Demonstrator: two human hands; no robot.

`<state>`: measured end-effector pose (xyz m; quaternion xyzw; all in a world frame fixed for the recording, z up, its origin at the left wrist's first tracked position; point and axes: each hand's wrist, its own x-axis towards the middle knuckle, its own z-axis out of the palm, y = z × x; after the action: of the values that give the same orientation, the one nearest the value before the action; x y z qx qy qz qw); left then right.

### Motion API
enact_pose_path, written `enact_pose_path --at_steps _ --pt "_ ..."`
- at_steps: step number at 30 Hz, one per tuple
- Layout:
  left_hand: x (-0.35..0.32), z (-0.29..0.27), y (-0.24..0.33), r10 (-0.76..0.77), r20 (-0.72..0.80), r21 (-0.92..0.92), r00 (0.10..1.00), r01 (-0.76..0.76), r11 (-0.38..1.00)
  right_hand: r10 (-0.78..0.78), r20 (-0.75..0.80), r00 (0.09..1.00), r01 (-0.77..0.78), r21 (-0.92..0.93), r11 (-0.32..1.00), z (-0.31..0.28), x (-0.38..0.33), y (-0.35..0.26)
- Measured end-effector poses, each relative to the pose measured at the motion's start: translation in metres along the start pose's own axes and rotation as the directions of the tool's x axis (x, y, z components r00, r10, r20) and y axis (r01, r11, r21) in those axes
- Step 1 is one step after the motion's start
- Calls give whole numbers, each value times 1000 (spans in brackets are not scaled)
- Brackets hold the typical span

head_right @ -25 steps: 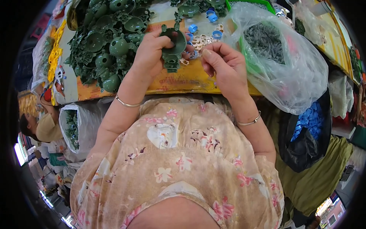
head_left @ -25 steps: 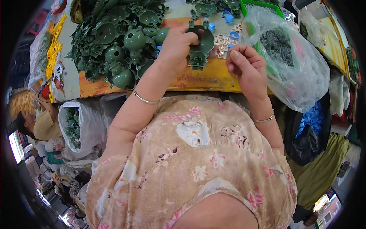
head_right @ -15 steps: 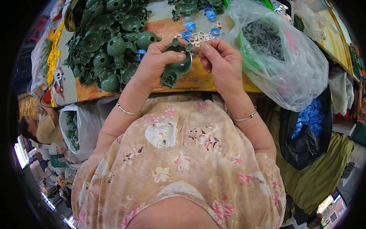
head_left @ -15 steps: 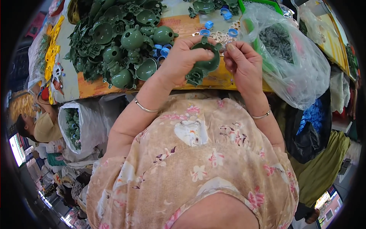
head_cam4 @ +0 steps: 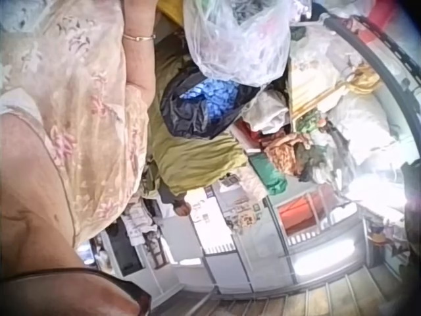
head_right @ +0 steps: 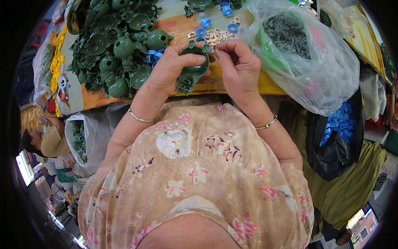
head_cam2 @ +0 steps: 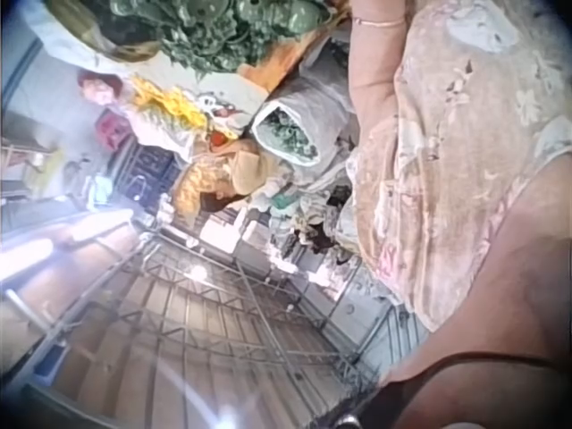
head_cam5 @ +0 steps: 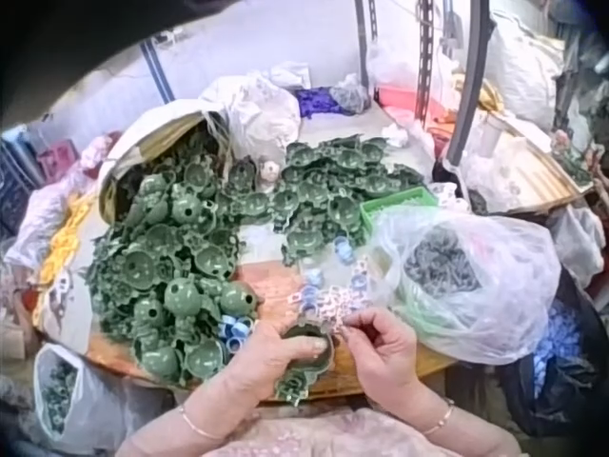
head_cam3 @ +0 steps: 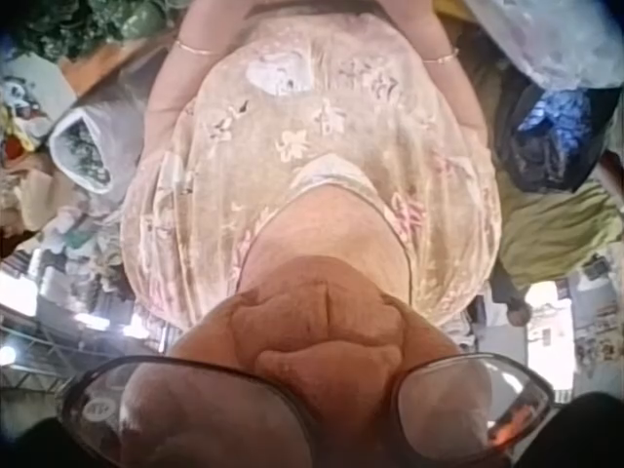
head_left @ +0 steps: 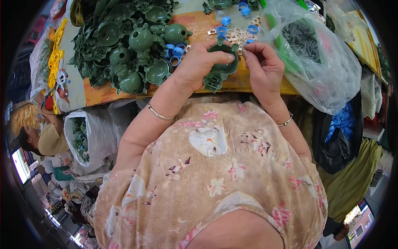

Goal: Assembling small plastic components onto green spherical toy parts at a workbench.

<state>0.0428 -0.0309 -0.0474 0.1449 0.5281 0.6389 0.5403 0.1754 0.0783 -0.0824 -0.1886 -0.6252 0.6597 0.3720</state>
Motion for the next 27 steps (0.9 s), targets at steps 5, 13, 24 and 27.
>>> enact_pose_path --at_steps 5,13,24,27 --pt "8 2 0 85 -80 -130 993 -95 987 -79 -8 997 78 -69 995 -2 -1 -10" --pt "16 5 6 139 -72 -245 988 -153 957 -396 353 848 512 -351 784 6 -5 -25" --pt "13 13 3 175 -151 -177 973 -201 964 -433 406 805 590 -467 659 11 -9 -10" --pt "14 17 0 220 -140 -99 965 -235 967 -424 431 797 598 -461 655 10 -8 -11"
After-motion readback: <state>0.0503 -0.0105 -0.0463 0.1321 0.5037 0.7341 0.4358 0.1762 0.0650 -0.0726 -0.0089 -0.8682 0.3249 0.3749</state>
